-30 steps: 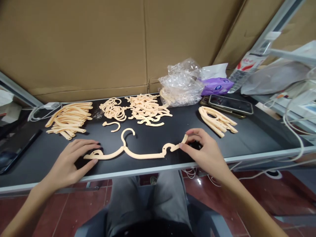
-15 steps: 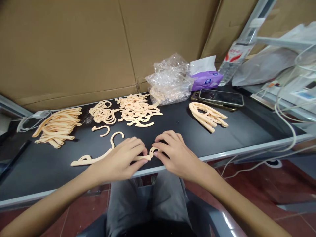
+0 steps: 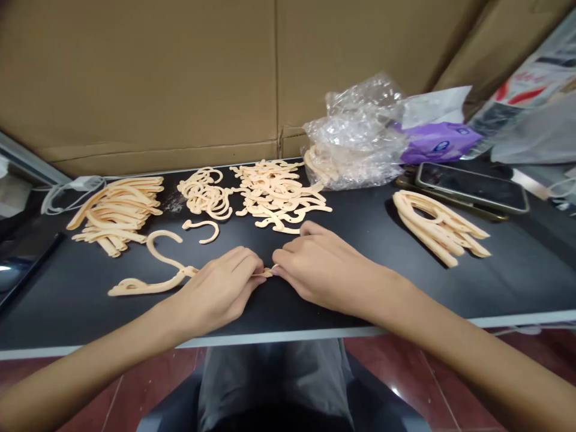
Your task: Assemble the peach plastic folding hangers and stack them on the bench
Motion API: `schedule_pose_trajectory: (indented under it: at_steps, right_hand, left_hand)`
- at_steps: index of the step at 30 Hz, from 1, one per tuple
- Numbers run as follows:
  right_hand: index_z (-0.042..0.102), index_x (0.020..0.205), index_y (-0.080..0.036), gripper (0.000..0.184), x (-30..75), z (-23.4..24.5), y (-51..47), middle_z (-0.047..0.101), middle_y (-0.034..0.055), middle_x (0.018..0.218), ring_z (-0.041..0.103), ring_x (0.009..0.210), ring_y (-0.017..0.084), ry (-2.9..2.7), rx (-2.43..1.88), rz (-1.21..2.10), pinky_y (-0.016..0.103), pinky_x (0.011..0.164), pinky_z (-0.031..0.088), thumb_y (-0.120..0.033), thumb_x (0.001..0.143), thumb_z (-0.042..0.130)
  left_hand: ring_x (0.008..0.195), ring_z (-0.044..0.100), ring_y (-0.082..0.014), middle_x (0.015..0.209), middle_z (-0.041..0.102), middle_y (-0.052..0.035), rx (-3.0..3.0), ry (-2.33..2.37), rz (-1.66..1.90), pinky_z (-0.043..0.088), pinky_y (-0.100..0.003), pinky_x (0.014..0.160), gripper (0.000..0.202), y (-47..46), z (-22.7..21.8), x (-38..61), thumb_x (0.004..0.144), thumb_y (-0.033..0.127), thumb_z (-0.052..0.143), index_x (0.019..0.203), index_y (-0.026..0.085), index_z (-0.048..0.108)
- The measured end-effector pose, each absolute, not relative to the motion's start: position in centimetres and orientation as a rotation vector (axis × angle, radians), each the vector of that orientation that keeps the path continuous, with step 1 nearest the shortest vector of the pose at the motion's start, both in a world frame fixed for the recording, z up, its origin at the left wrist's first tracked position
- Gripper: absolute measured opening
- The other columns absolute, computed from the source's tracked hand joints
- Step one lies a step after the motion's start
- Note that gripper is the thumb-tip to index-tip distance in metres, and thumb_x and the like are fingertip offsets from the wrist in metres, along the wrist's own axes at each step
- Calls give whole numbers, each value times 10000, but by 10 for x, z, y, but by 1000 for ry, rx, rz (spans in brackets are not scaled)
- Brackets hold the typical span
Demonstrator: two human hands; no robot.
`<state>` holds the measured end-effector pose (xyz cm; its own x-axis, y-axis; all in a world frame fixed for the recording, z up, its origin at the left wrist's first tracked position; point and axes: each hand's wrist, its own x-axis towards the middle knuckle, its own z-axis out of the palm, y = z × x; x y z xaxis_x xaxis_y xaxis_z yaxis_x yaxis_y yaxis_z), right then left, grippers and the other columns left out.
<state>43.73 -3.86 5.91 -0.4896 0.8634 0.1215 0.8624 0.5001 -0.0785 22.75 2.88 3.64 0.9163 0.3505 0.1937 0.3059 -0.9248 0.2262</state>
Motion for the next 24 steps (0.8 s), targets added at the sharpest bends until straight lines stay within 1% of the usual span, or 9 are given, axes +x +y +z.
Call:
schedule_pose_trajectory:
  at_steps: [2,4,6,11,14,18,21,24]
  right_hand:
    - [608,797,-190,264,435,56,-33,669,42,731,584,659,182,-2560,-1493,218,339,685,375,-211,998,438]
    - [600,811,-191,272,435,52,-30,646,36,730,569,653,170,-2478,-1474,399,317,634,360,-215,1003,409]
    - [587,796,-188,288,435,49,-28,615,29,709,544,631,158,-2421,-1463,503,308,619,350,-223,1006,394]
    - [549,755,-182,300,436,48,-27,569,8,671,502,602,138,-2395,-1494,629,305,612,321,-230,1008,394]
    - [571,781,-170,309,438,45,-30,567,18,685,514,619,144,-2398,-1491,588,309,624,325,-246,1015,383]
    - [626,847,-153,310,438,38,-35,602,51,733,552,664,173,-2423,-1455,452,322,642,339,-238,1015,378]
    - [618,811,-157,303,436,35,-38,595,48,695,523,621,176,-2463,-1440,244,334,627,318,-201,1003,388]
    - [596,761,-163,283,434,34,-38,584,42,664,500,588,172,-2490,-1415,80,337,608,288,-153,976,412]
  left_hand:
    - [775,554,-205,873,584,-68,2878,498,397,478,-341,662,172,31,32,225,1006,149,393,888,172,516]
    - [781,544,-205,868,588,-77,2896,498,456,487,-345,676,196,31,28,224,1005,139,376,874,164,519]
    - [776,532,-202,857,590,-80,2926,501,502,487,-340,673,207,29,25,224,1003,130,372,862,158,521]
    - [749,516,-190,825,586,-70,2943,500,559,467,-319,632,202,27,24,225,996,115,389,848,149,522]
    - [736,512,-182,817,588,-67,2927,478,572,463,-310,621,202,28,27,225,998,125,399,843,147,527]
    - [723,520,-183,793,584,-60,2917,492,544,470,-318,617,189,27,32,225,988,165,444,829,147,542]
    - [758,551,-202,831,605,-73,2937,551,542,494,-339,636,145,23,34,227,974,169,479,854,140,557]
    - [805,567,-233,912,635,-94,3025,630,526,527,-389,688,78,17,33,229,949,117,499,936,128,575]
